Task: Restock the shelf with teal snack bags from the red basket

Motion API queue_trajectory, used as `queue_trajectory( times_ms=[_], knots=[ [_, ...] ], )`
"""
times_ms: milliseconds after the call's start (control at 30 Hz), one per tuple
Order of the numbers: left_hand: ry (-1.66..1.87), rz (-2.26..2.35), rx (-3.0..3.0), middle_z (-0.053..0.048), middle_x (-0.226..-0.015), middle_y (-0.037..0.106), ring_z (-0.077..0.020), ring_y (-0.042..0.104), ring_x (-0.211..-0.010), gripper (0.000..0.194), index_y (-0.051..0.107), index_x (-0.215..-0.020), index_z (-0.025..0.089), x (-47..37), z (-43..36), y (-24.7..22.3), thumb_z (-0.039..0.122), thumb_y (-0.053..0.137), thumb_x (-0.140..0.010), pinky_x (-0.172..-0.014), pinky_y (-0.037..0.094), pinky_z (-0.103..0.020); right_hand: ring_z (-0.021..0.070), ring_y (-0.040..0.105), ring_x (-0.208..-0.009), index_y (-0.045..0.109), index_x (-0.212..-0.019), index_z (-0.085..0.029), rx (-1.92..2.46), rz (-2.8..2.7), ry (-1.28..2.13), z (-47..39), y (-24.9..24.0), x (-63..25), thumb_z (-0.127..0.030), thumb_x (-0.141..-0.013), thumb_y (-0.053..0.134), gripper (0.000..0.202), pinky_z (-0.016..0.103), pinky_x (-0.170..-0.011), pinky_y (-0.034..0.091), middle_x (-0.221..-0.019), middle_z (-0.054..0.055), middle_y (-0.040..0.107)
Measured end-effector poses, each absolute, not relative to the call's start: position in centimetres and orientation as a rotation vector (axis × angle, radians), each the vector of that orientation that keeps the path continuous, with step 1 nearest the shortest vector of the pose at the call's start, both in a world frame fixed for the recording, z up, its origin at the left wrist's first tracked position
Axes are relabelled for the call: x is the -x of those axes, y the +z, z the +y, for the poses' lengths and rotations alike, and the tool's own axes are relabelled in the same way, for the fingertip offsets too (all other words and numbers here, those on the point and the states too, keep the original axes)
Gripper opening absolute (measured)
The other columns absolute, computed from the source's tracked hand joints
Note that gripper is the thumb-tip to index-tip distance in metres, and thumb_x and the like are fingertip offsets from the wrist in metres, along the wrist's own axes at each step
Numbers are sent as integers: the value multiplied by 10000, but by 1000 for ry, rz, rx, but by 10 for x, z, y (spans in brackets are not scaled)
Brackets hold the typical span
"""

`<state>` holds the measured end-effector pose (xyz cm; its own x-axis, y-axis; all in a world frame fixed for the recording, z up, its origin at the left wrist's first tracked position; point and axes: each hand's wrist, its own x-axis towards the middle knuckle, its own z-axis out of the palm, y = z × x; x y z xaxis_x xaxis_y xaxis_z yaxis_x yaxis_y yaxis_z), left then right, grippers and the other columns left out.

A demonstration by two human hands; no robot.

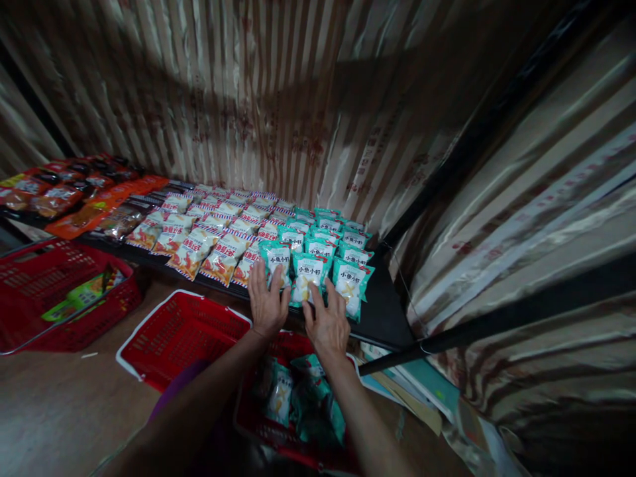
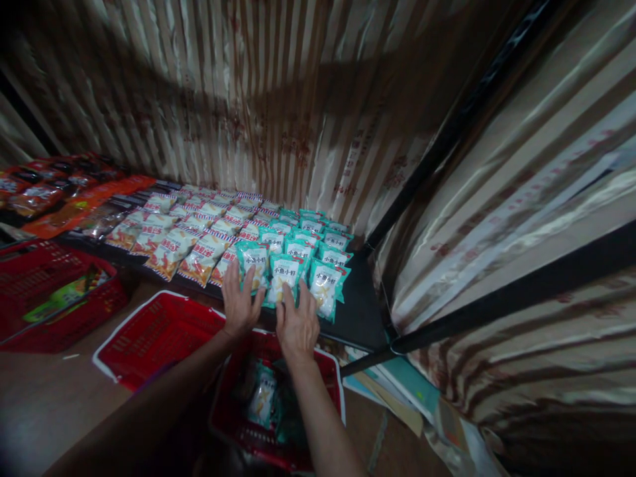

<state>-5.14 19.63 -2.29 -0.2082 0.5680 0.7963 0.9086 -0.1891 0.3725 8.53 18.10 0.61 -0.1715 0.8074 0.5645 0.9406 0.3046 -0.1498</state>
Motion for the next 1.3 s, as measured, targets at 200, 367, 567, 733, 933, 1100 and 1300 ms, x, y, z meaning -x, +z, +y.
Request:
queue_trajectory(
  times_ms=[200,367,567,733,933,1100,1300],
  knots=[
    [-1343,-1700,1832,-148,-1525,202,-324,293,-1359,491,422,-1355,224,59,203,-30,205,501,-872,-1009,401,-512,260,455,-1112,483,-1304,-216,1566,-1922,-273,184,-7,-77,-301,-899,412,419,408,-889,461,-1220,144,480],
    [-1320,-1636,1906,-165,-1494,273,-298,260,-1383,435,502,-1279,174,63,209,-37,83,441,-858,-1049,386,-477,246,493,-1005,466,-1303,-181,1526,-1841,-275,185,-20,-73,-306,-910,392,419,390,-810,483,-1068,134,497],
    [-1337,-1551,2035,-150,-1476,322,-262,245,-1394,419,538,-1209,158,71,216,-36,29,395,-836,-1063,392,-451,246,498,-984,397,-1350,-164,1579,-1750,-280,183,-29,-72,-342,-925,369,461,370,-800,469,-1042,127,511],
    [-1338,-1559,2096,-170,-1462,334,-265,275,-1381,406,539,-1176,125,73,217,-27,17,379,-819,-1089,363,-455,247,483,-972,369,-1378,-166,1632,-1677,-246,183,-29,-66,-342,-924,349,487,361,-785,455,-1027,125,506],
    [-1414,-1543,2122,-162,-1493,273,-272,223,-1399,432,468,-1261,140,73,213,-26,73,397,-840,-1095,342,-482,249,463,-988,412,-1365,-212,1677,-1699,-217,186,-24,-62,-320,-913,358,468,379,-792,461,-1054,123,470],
    [-1445,-1520,2141,-156,-1516,222,-278,209,-1404,394,476,-1240,139,72,213,-29,93,416,-853,-1100,333,-490,242,461,-1022,435,-1351,-219,1631,-1723,-207,187,-18,-66,-287,-906,382,453,387,-832,467,-1100,124,467],
    [-1491,-1530,2120,-163,-1483,291,-262,242,-1395,324,512,-1180,141,74,214,-29,118,427,-869,-1092,354,-461,248,448,-1081,410,-1366,-203,1609,-1709,-172,188,-17,-66,-273,-905,381,466,409,-884,456,-1179,139,463]
  ],
)
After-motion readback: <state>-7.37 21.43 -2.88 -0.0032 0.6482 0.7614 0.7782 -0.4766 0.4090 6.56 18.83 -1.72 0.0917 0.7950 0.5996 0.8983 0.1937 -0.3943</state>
